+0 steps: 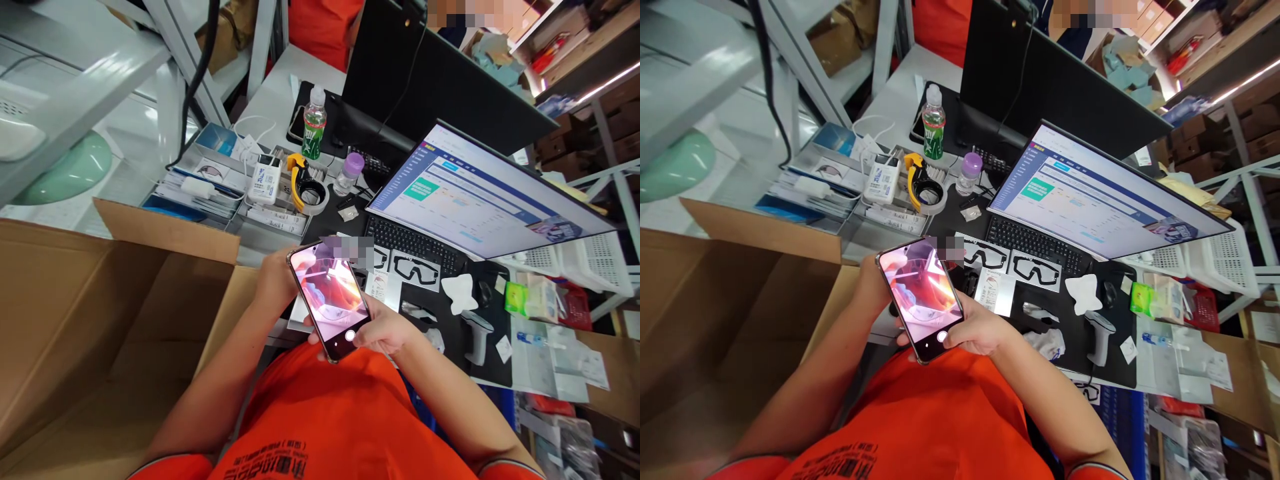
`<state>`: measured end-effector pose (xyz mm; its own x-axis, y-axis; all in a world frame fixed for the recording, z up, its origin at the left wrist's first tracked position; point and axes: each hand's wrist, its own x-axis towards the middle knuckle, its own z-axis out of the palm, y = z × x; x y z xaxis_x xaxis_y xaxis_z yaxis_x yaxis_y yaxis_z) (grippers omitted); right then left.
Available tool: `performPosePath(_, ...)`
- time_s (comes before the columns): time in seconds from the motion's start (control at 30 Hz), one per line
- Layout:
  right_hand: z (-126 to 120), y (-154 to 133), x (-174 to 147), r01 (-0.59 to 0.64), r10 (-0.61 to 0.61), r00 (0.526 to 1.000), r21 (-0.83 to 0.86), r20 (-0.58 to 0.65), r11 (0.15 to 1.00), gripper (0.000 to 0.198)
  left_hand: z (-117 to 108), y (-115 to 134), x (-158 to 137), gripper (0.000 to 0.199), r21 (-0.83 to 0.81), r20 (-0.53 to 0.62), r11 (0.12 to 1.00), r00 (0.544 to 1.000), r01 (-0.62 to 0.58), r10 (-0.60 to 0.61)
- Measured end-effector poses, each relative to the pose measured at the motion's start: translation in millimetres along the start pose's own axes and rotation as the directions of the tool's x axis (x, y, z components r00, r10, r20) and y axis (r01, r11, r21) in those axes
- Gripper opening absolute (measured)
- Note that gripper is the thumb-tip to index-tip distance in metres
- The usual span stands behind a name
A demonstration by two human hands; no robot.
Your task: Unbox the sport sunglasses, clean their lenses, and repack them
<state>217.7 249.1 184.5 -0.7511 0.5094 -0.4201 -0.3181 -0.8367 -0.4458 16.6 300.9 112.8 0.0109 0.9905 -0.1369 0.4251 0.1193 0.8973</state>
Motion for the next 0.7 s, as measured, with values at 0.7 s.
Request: performPosePath(0.7, -8, -21, 8, 0.009, -0.006, 0.998, -0.036, 0.066, 0.999, 0.087, 0, -1, 14, 0.017, 0.094, -0.050, 0.995, 0.998, -0.023, 0.027)
